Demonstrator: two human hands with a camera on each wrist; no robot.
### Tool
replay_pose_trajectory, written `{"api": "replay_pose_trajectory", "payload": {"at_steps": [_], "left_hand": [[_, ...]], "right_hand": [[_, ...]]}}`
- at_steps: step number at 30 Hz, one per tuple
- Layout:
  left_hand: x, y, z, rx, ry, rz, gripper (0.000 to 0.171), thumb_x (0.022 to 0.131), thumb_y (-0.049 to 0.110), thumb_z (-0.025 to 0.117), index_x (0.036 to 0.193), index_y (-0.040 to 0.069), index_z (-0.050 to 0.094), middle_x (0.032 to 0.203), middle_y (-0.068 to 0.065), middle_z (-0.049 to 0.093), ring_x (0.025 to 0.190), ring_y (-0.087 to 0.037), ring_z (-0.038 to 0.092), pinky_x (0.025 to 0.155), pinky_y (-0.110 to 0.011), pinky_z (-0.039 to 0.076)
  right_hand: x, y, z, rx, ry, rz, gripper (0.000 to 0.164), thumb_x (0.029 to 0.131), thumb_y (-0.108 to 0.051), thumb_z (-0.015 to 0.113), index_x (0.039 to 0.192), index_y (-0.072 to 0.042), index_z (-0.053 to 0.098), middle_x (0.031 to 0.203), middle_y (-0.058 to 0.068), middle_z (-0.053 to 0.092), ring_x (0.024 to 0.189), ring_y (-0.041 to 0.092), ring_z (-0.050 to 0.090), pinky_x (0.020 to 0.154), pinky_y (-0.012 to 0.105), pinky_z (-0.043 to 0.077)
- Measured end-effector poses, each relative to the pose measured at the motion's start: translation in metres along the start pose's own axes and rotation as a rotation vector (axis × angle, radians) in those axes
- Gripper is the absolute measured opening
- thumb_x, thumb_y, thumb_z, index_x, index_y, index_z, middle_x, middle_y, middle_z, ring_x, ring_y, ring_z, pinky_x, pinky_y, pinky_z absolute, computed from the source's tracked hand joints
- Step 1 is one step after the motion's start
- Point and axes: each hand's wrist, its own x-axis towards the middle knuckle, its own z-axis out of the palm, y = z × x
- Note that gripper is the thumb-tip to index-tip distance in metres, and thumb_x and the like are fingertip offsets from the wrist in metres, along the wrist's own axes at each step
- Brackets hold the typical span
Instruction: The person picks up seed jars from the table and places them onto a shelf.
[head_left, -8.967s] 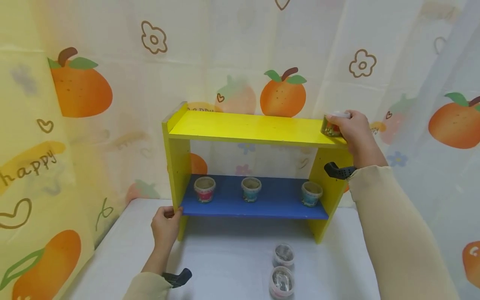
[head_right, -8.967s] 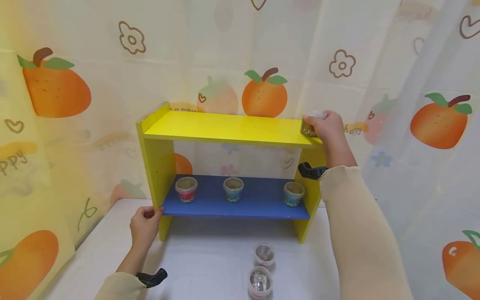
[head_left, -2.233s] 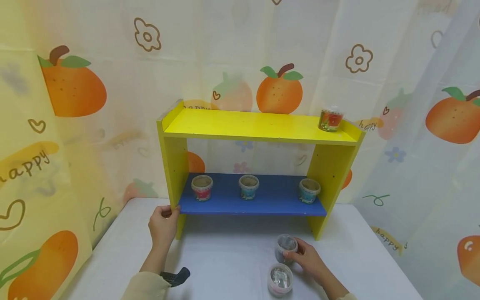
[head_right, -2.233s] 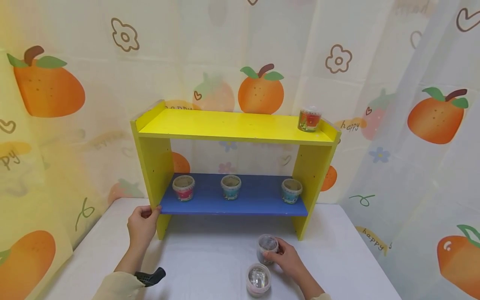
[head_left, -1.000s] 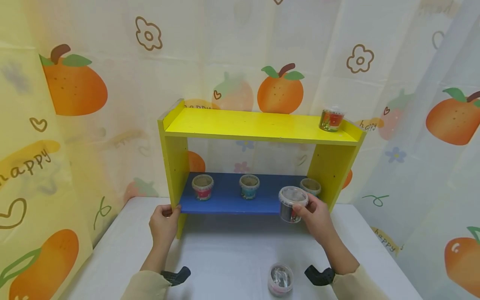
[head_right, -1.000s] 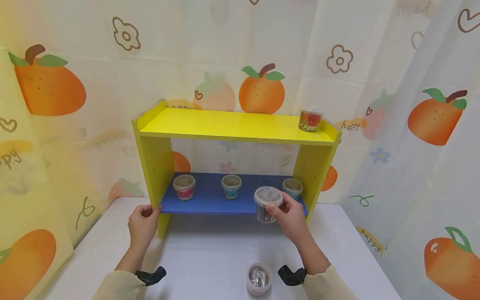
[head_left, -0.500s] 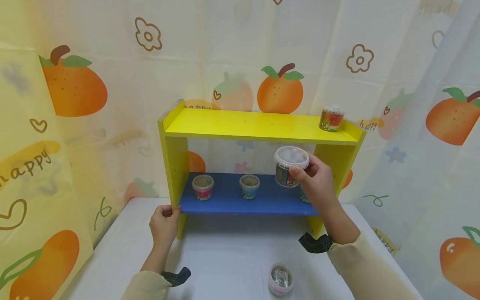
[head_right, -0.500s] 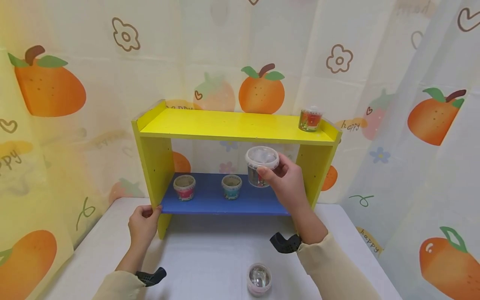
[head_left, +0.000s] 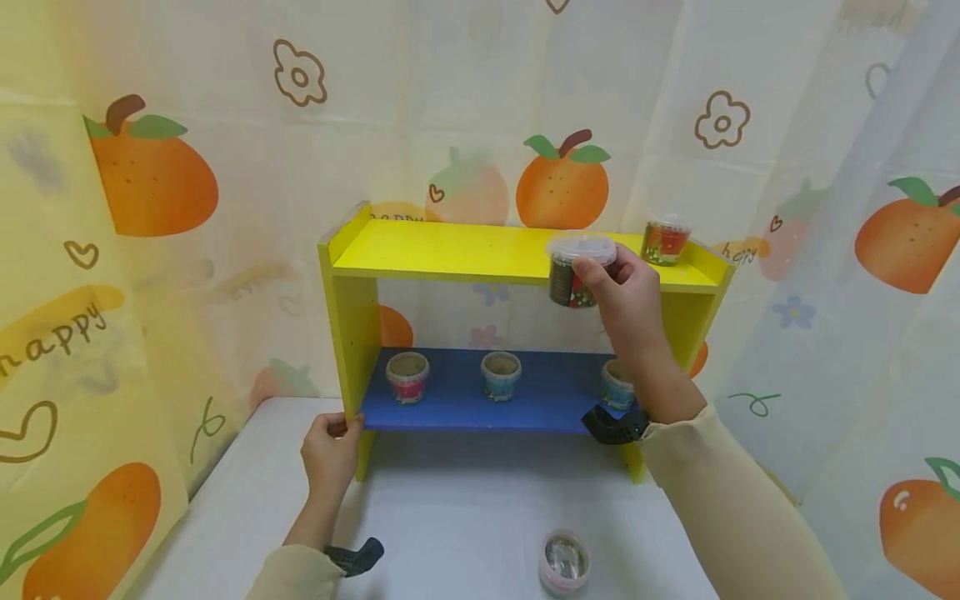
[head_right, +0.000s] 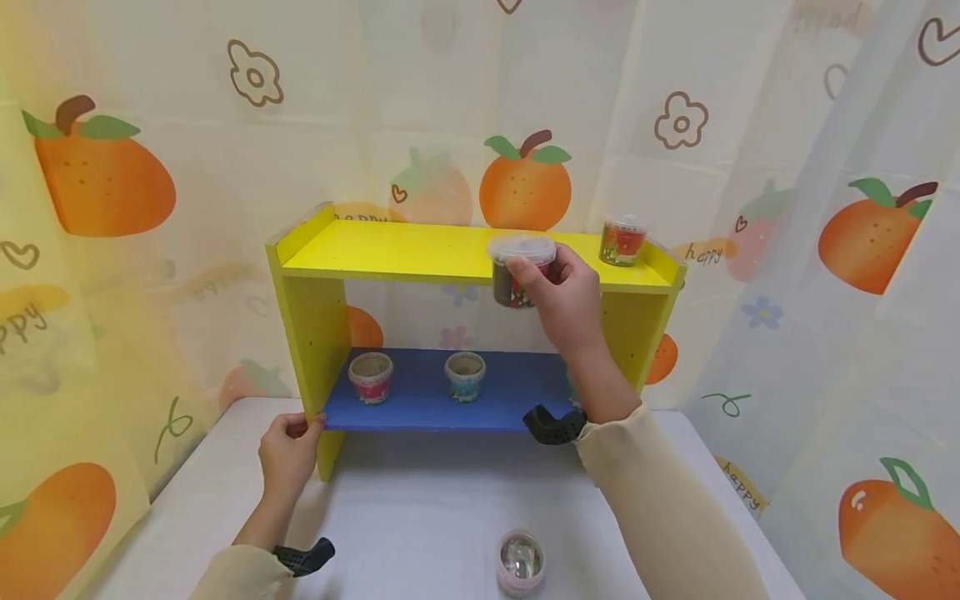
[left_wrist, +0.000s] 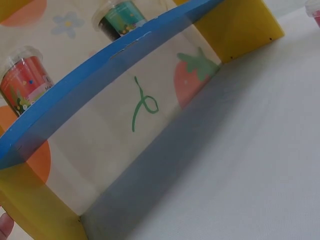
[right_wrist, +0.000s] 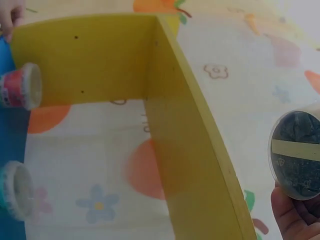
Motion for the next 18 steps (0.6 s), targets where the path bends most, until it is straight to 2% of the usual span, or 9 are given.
{"api": "replay_pose_trajectory", "payload": {"at_steps": [9,18], "left_hand": [[0.000,-0.002,0.001,0.002,0.010,0.020,0.029,0.089,0.026,0.073,0.099,0.000,0.064,0.093,-0.017,0.069,0.084,-0.026,0.062,0.061,-0.018,0.045],[0.001,-0.004,0.002,-0.003,0.022,0.043,0.027,0.088,0.024,0.073,0.098,0.000,0.065,0.092,-0.017,0.070,0.083,-0.026,0.063,0.060,-0.018,0.045]], "right_hand": [[0.031,0.001,0.006,-0.001,0.057,0.032,0.051,0.085,-0.053,0.069,0.111,-0.009,0.065,0.091,-0.001,0.062,0.083,0.016,0.050,0.065,0.021,0.042],[0.045,0.006,0.019,-0.053,0.031,0.065,0.056,0.082,-0.055,0.071,0.110,-0.008,0.065,0.091,0.001,0.059,0.084,0.016,0.050,0.067,0.021,0.043]]}}
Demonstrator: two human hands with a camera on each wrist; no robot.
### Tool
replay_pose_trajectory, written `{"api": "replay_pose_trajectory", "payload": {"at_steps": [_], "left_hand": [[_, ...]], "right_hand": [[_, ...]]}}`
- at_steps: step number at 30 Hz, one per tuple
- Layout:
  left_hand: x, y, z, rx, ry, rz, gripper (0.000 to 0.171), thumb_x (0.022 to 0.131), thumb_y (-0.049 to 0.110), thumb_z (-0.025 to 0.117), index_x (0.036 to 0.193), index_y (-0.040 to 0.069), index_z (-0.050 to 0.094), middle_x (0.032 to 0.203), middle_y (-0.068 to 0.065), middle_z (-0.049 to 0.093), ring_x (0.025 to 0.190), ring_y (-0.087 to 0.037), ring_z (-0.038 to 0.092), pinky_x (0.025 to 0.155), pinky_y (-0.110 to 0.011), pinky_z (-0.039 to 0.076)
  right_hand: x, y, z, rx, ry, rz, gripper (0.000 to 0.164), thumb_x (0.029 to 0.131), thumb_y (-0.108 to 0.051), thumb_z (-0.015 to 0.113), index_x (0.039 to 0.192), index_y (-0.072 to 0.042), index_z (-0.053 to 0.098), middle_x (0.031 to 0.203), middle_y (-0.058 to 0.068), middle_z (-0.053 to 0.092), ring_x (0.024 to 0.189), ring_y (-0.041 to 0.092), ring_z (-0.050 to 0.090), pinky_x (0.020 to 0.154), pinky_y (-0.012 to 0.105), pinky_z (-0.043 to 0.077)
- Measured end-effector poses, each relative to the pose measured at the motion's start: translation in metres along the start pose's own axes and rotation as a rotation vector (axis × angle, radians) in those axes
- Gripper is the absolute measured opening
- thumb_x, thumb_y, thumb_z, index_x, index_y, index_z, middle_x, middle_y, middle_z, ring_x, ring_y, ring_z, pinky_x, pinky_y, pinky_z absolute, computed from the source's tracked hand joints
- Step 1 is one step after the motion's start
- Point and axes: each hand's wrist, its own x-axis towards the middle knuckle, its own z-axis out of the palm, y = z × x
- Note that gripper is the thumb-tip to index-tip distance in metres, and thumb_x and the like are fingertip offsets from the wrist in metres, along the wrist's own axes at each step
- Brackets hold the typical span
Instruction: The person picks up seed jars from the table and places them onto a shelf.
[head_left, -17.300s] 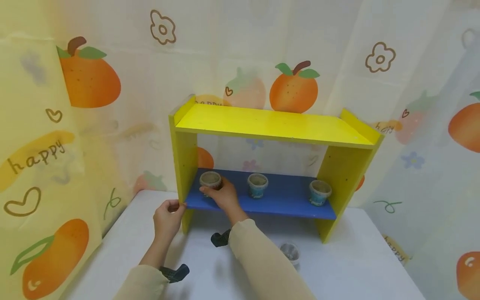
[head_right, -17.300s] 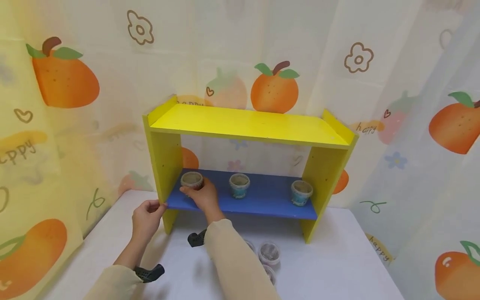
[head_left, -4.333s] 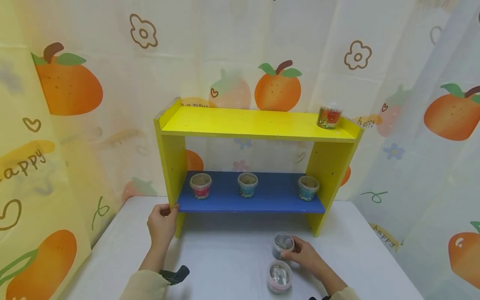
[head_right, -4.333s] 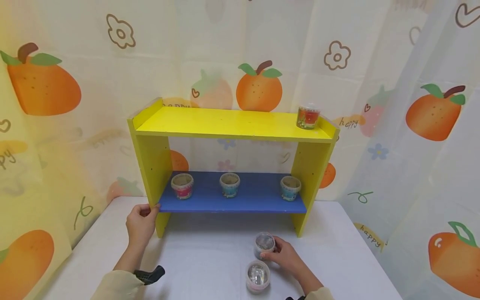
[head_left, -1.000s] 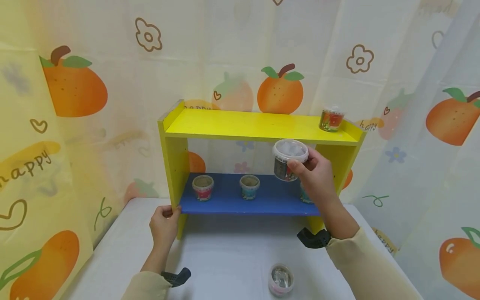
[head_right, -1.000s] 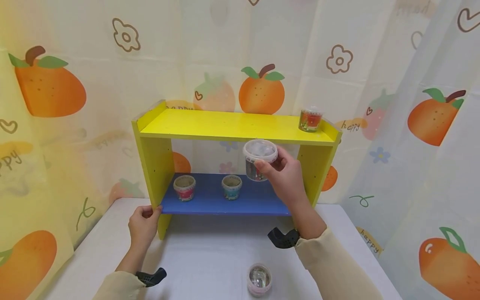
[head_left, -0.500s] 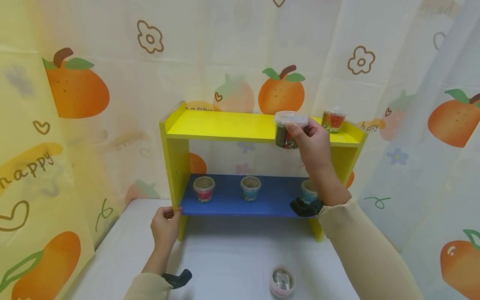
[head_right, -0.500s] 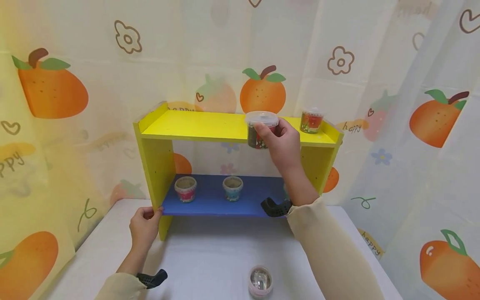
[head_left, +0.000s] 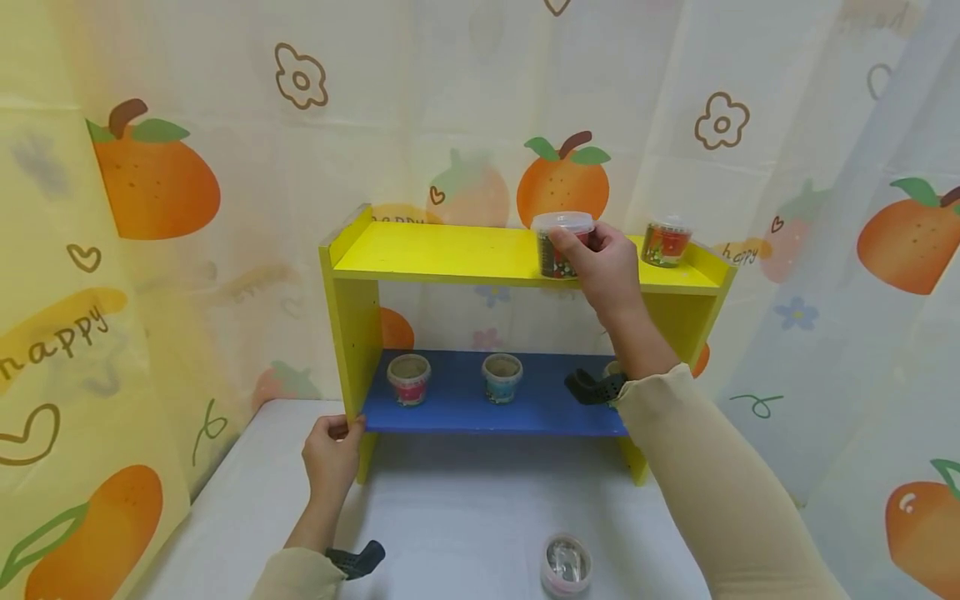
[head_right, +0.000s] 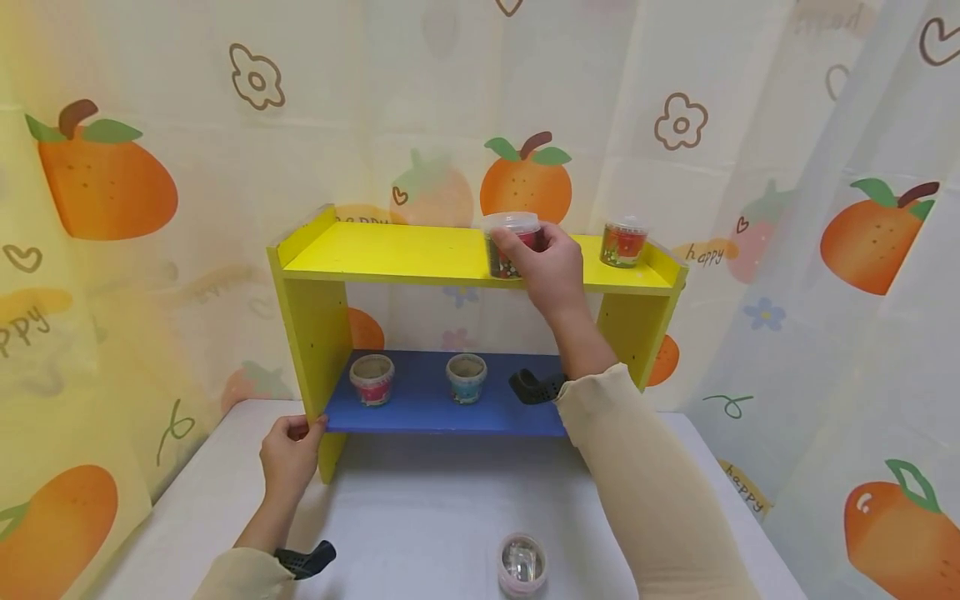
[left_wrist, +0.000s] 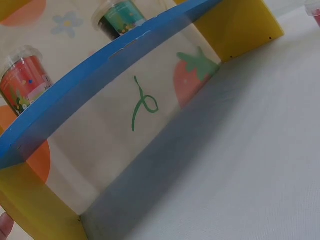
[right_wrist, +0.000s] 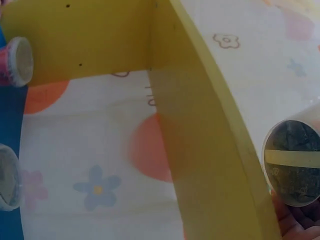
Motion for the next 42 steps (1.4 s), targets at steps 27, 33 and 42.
{"api": "replay_pose_trajectory", "payload": {"at_steps": [27,33,42], "left_hand": [[-0.002,0.004,-0.001,-0.002,-0.007,-0.027,0.027,0.089,0.023,0.072,0.099,-0.001,0.064,0.093,-0.018,0.070,0.085,-0.027,0.063,0.061,-0.017,0.044],[-0.002,0.006,-0.002,-0.002,-0.011,-0.030,0.027,0.089,0.023,0.072,0.100,-0.001,0.064,0.094,-0.019,0.070,0.085,-0.028,0.064,0.061,-0.016,0.044],[-0.001,0.004,-0.001,-0.001,-0.013,-0.031,0.029,0.089,0.025,0.072,0.100,-0.001,0.064,0.094,-0.019,0.070,0.085,-0.028,0.064,0.061,-0.015,0.044]], "right_hand": [[0.014,-0.010,0.012,-0.275,-0.095,0.117,0.072,0.078,-0.062,0.073,0.123,-0.008,0.063,0.116,0.007,0.064,0.100,0.021,0.055,0.082,0.030,0.047],[0.022,-0.015,0.015,-0.336,-0.137,0.165,0.072,0.078,-0.059,0.074,0.126,-0.007,0.063,0.119,0.007,0.065,0.102,0.023,0.055,0.083,0.031,0.047],[0.035,-0.017,0.016,-0.428,-0.189,0.189,0.067,0.078,-0.057,0.075,0.118,-0.004,0.066,0.115,0.009,0.065,0.095,0.024,0.054,0.075,0.031,0.045]]}}
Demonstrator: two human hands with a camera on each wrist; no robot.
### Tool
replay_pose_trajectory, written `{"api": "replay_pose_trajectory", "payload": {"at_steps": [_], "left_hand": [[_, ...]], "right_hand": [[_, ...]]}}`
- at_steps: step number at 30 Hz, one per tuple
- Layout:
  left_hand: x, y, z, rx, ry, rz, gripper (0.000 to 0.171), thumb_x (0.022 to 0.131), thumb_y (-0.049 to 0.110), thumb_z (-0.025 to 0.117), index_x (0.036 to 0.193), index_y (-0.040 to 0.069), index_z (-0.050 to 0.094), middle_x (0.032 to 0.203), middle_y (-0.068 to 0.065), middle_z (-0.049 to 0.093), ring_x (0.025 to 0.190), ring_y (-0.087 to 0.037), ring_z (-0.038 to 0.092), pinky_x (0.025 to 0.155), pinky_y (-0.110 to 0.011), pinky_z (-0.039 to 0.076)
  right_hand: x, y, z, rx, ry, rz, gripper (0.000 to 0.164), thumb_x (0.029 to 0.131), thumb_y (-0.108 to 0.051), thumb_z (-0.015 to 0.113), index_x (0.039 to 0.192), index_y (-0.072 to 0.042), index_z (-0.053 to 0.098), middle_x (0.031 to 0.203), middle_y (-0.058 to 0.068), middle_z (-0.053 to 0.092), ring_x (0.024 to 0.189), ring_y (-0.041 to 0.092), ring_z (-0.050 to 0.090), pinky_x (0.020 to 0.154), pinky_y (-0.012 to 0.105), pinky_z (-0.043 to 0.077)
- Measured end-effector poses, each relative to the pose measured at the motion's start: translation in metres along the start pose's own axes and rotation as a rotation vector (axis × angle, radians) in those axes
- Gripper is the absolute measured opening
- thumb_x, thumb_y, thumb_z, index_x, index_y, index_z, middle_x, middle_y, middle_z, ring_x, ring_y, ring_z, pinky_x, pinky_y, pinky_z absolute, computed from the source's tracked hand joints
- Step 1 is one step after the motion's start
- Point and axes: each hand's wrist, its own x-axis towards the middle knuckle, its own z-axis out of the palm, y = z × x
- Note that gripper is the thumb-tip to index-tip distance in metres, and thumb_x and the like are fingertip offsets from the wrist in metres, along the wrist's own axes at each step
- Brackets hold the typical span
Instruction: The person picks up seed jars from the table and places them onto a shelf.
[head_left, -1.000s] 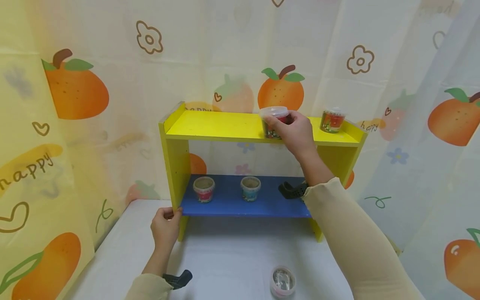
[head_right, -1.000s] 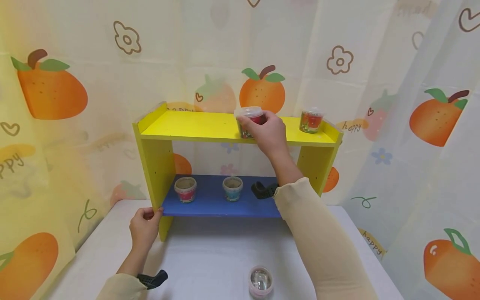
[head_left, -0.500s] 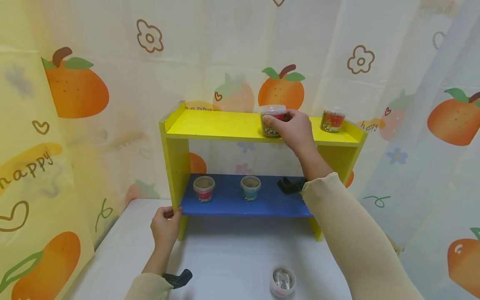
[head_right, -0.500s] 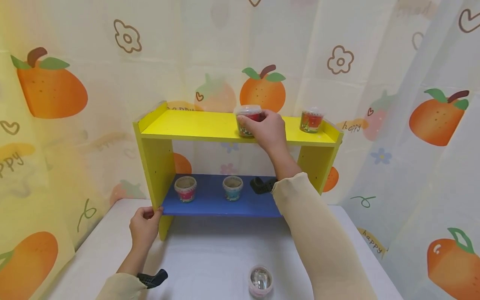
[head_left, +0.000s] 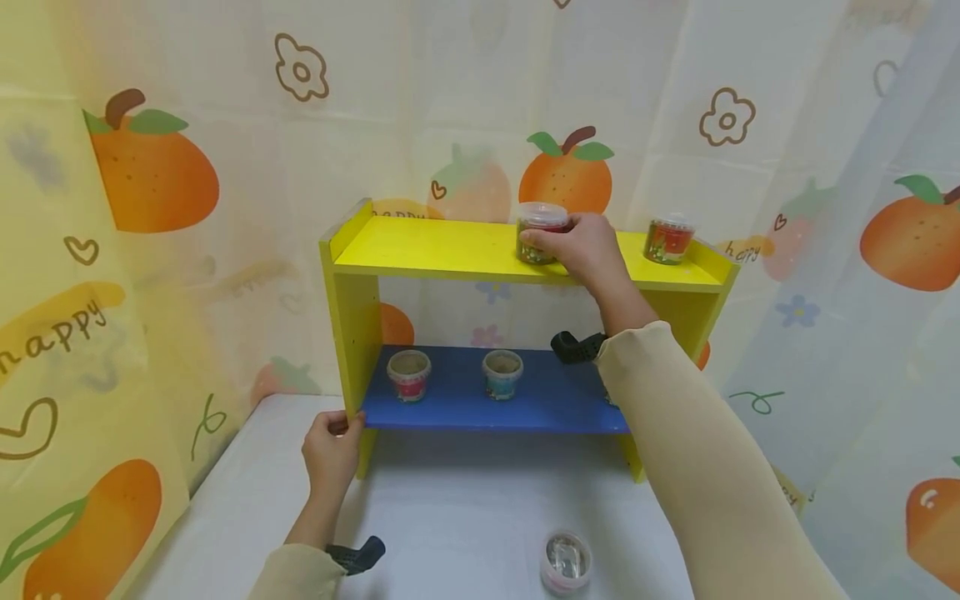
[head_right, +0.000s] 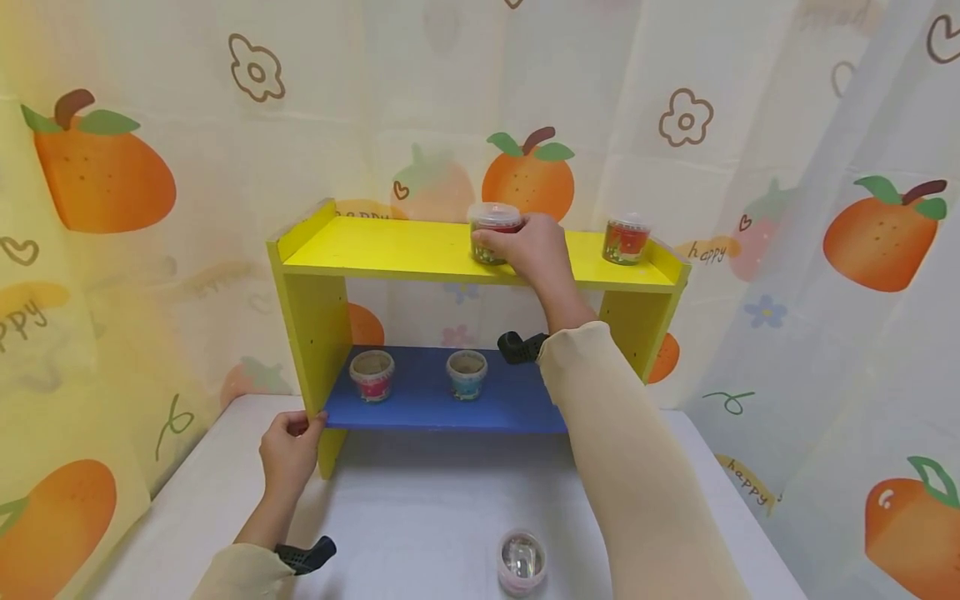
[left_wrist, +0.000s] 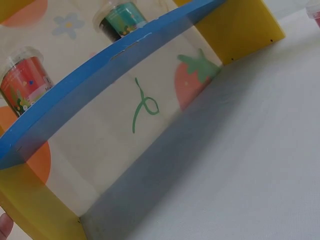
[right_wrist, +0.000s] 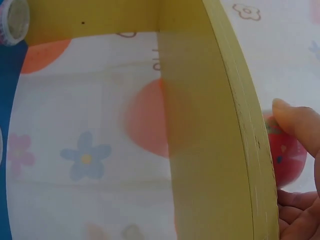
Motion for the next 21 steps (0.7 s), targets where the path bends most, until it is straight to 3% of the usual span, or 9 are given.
{"api": "replay_pose_trajectory", "payload": {"at_steps": [5,21], "left_hand": [[0.001,0.000,0.001,0.001,0.004,-0.001,0.029,0.089,0.025,0.072,0.100,-0.001,0.064,0.094,-0.018,0.070,0.085,-0.028,0.064,0.061,-0.014,0.044],[-0.001,0.001,0.000,0.002,0.001,-0.003,0.028,0.089,0.024,0.072,0.100,-0.001,0.064,0.093,-0.019,0.069,0.085,-0.028,0.062,0.060,-0.015,0.044]], "right_hand": [[0.006,-0.001,0.000,-0.020,-0.010,-0.002,0.064,0.078,-0.056,0.076,0.114,-0.004,0.067,0.114,0.009,0.065,0.093,0.025,0.053,0.074,0.032,0.044],[0.018,-0.009,0.003,-0.021,-0.102,0.081,0.071,0.080,-0.054,0.075,0.133,-0.009,0.058,0.128,0.005,0.060,0.102,0.023,0.050,0.083,0.030,0.044]]}}
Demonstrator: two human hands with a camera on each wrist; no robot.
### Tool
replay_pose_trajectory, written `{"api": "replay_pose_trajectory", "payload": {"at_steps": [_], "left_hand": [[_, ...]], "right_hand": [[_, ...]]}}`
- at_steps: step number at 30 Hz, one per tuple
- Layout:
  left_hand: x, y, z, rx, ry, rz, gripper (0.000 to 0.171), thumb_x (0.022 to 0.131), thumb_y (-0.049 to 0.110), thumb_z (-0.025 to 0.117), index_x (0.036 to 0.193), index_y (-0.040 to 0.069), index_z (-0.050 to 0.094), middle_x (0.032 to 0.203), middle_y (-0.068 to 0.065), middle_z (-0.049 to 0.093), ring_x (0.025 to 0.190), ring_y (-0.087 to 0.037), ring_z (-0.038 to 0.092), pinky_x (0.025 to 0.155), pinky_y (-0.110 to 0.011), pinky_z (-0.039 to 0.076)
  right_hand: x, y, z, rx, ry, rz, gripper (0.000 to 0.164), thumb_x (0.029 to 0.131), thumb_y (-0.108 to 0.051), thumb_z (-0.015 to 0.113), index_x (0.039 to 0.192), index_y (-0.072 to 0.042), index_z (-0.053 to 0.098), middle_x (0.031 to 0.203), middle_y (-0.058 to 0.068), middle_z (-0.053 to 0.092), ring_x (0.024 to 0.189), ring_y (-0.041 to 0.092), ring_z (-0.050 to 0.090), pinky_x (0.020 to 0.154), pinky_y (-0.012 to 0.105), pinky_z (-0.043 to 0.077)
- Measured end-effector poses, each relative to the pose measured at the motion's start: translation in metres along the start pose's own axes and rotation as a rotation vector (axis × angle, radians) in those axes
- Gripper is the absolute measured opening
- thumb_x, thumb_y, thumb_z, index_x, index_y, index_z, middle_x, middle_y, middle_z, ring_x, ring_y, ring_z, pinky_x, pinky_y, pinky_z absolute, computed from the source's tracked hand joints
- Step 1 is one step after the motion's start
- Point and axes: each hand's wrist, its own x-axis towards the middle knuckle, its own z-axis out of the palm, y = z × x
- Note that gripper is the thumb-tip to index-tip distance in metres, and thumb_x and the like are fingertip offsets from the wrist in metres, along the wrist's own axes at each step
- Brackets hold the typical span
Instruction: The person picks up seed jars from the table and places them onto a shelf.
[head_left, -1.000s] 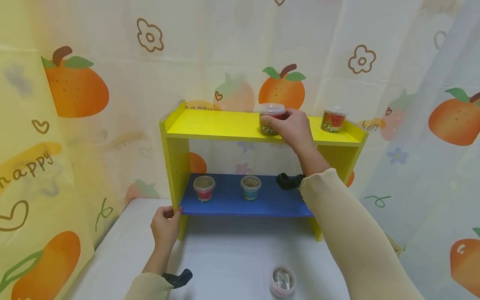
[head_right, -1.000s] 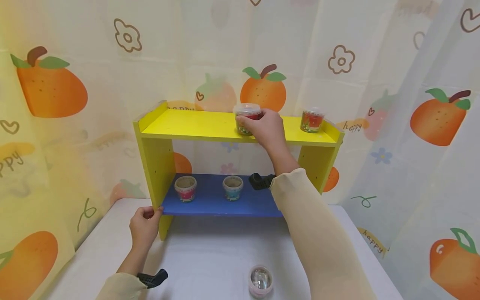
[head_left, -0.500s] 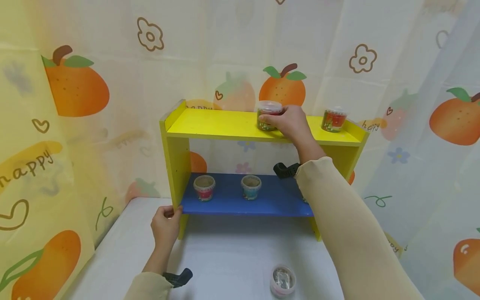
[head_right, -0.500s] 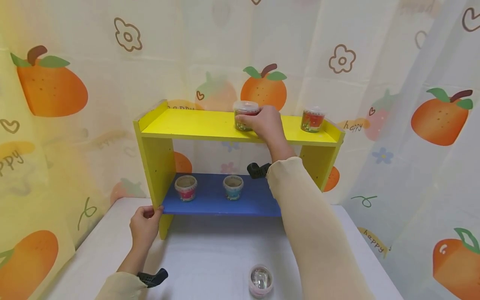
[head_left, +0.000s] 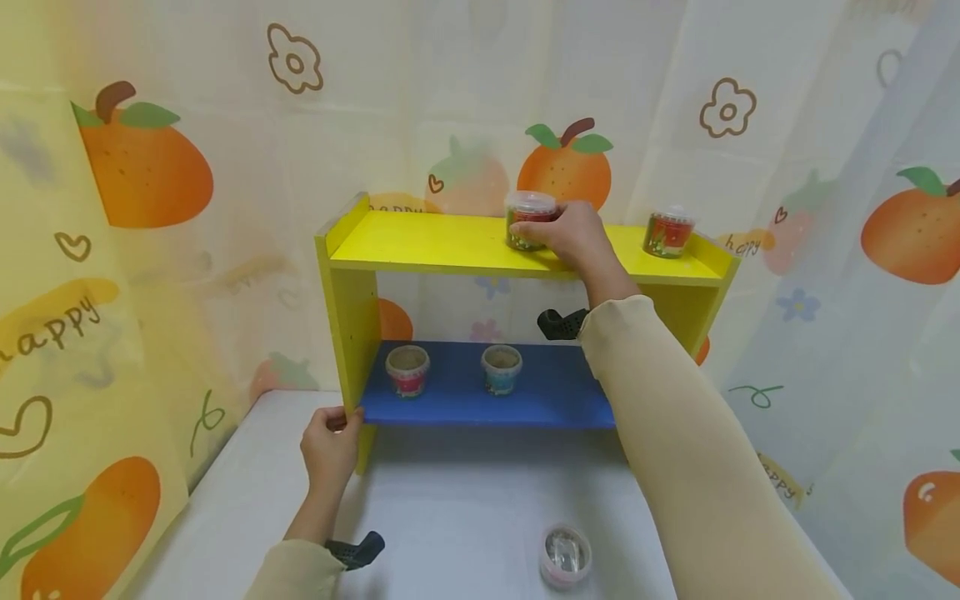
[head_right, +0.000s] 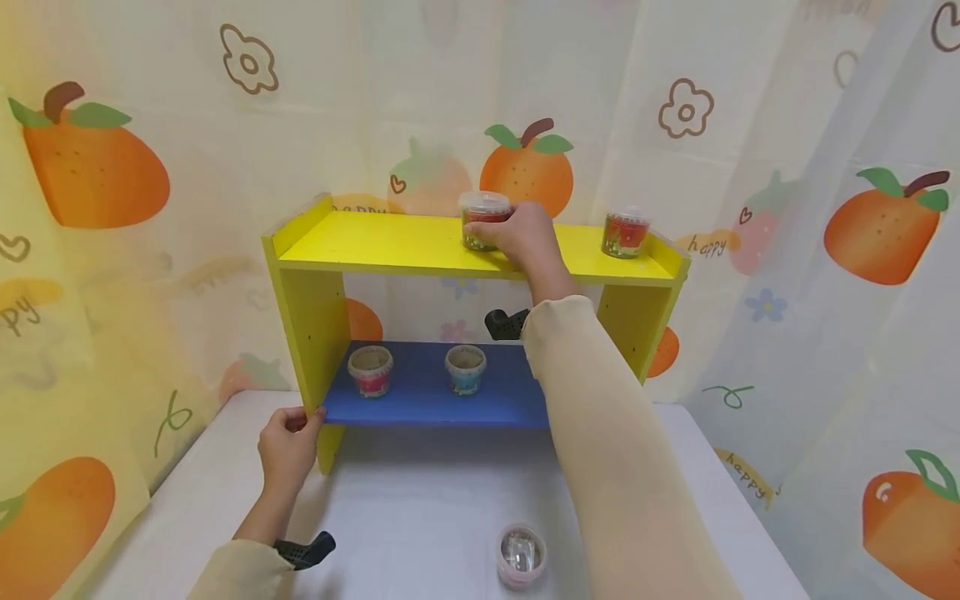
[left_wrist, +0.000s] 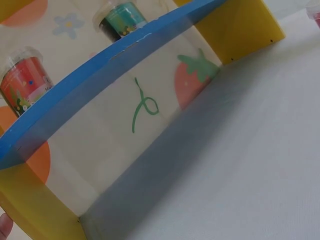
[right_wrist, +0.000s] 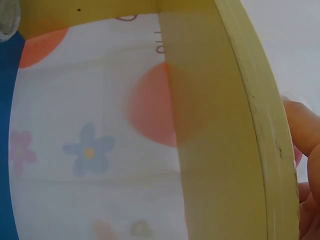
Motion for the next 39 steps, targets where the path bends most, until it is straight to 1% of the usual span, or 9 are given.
{"api": "replay_pose_trajectory", "payload": {"at_steps": [5,13,21,28,32,34,36,39], "left_hand": [[0.002,0.002,0.001,-0.007,0.001,-0.002,0.028,0.089,0.023,0.072,0.100,-0.001,0.065,0.093,-0.019,0.069,0.084,-0.027,0.062,0.059,-0.015,0.044],[0.004,0.003,0.001,-0.020,0.002,0.003,0.029,0.089,0.024,0.072,0.101,-0.001,0.064,0.093,-0.019,0.068,0.085,-0.027,0.062,0.060,-0.010,0.041],[0.003,0.001,0.001,-0.014,0.008,0.007,0.029,0.089,0.024,0.073,0.100,-0.001,0.065,0.092,-0.018,0.069,0.084,-0.026,0.062,0.060,-0.013,0.042],[0.002,-0.001,0.001,-0.019,0.004,-0.006,0.030,0.089,0.026,0.072,0.100,-0.001,0.065,0.093,-0.018,0.069,0.085,-0.026,0.062,0.061,-0.013,0.042],[0.001,-0.001,0.001,-0.021,0.003,-0.005,0.031,0.090,0.026,0.072,0.101,-0.001,0.064,0.093,-0.018,0.068,0.085,-0.026,0.062,0.061,-0.012,0.042],[0.001,-0.002,0.002,-0.020,0.004,-0.004,0.030,0.090,0.026,0.072,0.101,-0.001,0.064,0.093,-0.018,0.068,0.084,-0.026,0.062,0.061,-0.012,0.042],[0.001,-0.002,0.002,-0.020,0.009,0.001,0.030,0.090,0.026,0.072,0.100,-0.001,0.064,0.093,-0.018,0.068,0.084,-0.026,0.062,0.061,-0.012,0.042],[0.001,-0.001,0.002,-0.020,0.016,0.002,0.029,0.089,0.025,0.072,0.100,-0.001,0.065,0.092,-0.018,0.069,0.084,-0.027,0.062,0.060,-0.012,0.042]], "right_hand": [[0.001,-0.002,0.000,0.001,0.011,-0.012,0.070,0.080,-0.051,0.076,0.132,-0.009,0.058,0.128,0.005,0.061,0.103,0.023,0.052,0.086,0.032,0.045],[0.002,-0.001,0.003,-0.022,0.043,-0.032,0.071,0.080,-0.050,0.077,0.134,-0.008,0.057,0.128,0.007,0.061,0.105,0.024,0.053,0.090,0.034,0.046],[0.003,0.002,0.007,-0.049,0.056,-0.052,0.071,0.081,-0.049,0.077,0.134,-0.007,0.057,0.129,0.008,0.061,0.106,0.025,0.054,0.092,0.036,0.047],[0.000,0.003,0.009,-0.050,0.029,-0.052,0.070,0.081,-0.049,0.076,0.134,-0.007,0.057,0.130,0.008,0.062,0.108,0.026,0.055,0.096,0.038,0.047],[-0.002,0.003,0.008,-0.050,0.031,-0.044,0.072,0.081,-0.052,0.075,0.134,-0.008,0.057,0.130,0.007,0.062,0.108,0.026,0.054,0.096,0.038,0.046],[-0.004,0.004,0.007,-0.047,0.042,-0.046,0.069,0.081,-0.054,0.074,0.130,-0.008,0.060,0.126,0.008,0.063,0.106,0.026,0.053,0.091,0.037,0.046],[-0.007,0.006,0.006,-0.039,0.049,-0.040,0.071,0.081,-0.055,0.074,0.133,-0.008,0.059,0.126,0.009,0.062,0.108,0.026,0.053,0.092,0.038,0.047],[-0.012,0.009,0.004,-0.030,0.059,-0.049,0.075,0.082,-0.056,0.072,0.137,-0.008,0.055,0.131,0.010,0.060,0.115,0.026,0.054,0.094,0.039,0.048]]}}
